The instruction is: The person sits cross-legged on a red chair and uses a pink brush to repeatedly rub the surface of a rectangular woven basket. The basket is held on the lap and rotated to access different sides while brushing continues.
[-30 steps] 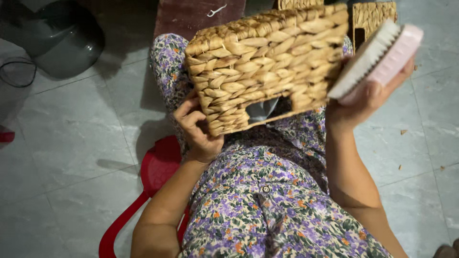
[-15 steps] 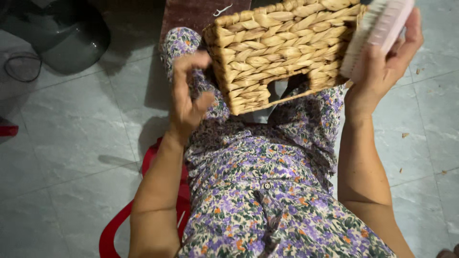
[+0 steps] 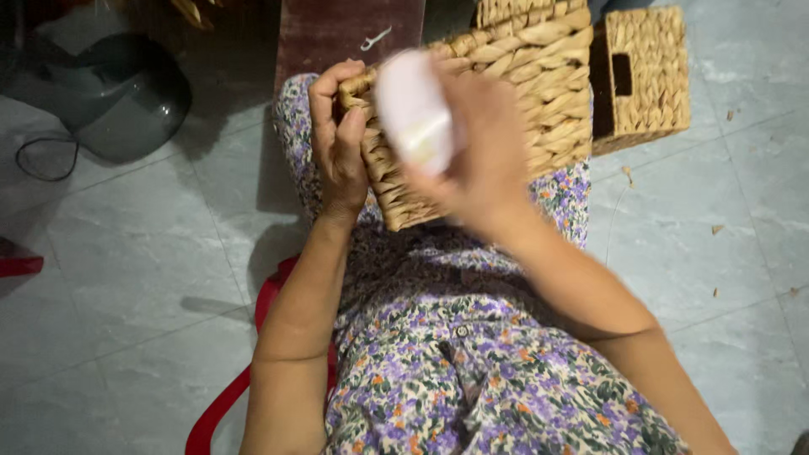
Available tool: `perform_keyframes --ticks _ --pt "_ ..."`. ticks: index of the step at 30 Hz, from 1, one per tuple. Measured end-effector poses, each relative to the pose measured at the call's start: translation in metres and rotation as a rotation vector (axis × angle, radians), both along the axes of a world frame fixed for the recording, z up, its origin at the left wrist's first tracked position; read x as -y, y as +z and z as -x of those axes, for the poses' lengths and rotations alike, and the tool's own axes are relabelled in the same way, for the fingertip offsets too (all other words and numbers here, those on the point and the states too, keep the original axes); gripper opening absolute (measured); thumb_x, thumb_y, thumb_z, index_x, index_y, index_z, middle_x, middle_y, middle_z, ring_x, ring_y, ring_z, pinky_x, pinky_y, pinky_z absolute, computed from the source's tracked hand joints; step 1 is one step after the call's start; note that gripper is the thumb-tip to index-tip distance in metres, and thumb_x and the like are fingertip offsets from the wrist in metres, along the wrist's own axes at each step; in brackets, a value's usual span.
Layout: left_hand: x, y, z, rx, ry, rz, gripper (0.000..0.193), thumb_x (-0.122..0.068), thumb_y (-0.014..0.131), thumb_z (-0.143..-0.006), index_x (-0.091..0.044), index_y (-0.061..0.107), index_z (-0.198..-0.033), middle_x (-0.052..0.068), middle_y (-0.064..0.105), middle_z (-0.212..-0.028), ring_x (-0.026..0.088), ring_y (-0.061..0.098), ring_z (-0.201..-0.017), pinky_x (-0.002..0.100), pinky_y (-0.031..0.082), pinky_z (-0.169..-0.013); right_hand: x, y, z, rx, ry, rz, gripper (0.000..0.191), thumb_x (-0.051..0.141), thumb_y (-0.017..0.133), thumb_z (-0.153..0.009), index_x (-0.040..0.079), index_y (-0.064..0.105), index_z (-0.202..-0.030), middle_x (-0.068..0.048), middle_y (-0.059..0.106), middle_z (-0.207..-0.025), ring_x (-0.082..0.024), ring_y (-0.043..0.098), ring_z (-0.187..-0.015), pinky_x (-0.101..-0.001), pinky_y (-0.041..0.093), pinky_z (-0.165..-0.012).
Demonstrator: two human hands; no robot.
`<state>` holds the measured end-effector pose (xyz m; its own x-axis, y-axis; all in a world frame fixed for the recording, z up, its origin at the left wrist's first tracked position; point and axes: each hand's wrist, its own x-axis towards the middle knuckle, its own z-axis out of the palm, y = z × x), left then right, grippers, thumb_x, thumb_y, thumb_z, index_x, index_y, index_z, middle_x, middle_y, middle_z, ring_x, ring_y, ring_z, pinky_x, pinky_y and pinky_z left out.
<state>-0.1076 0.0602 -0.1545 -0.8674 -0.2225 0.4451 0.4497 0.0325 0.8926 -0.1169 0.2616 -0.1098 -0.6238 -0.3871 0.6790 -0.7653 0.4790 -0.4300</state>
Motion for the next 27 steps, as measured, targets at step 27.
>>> perform_keyframes --ticks 27 --pt "-0.006 0.008 0.015 -0.077 0.041 0.099 0.034 -0.021 0.035 -0.114 0.001 0.057 -0.128 0.010 0.056 -0.131 0.019 0.057 -0.119 0.031 0.048 -0.107 -0.069 -0.035 0.027 0.207 -0.115 0.245 0.071 0.029 0.084 -0.103 0.005 0.039 -0.152 -0.014 0.054 -0.138 -0.024 0.058 -0.127 -0.0384 0.052 -0.110"
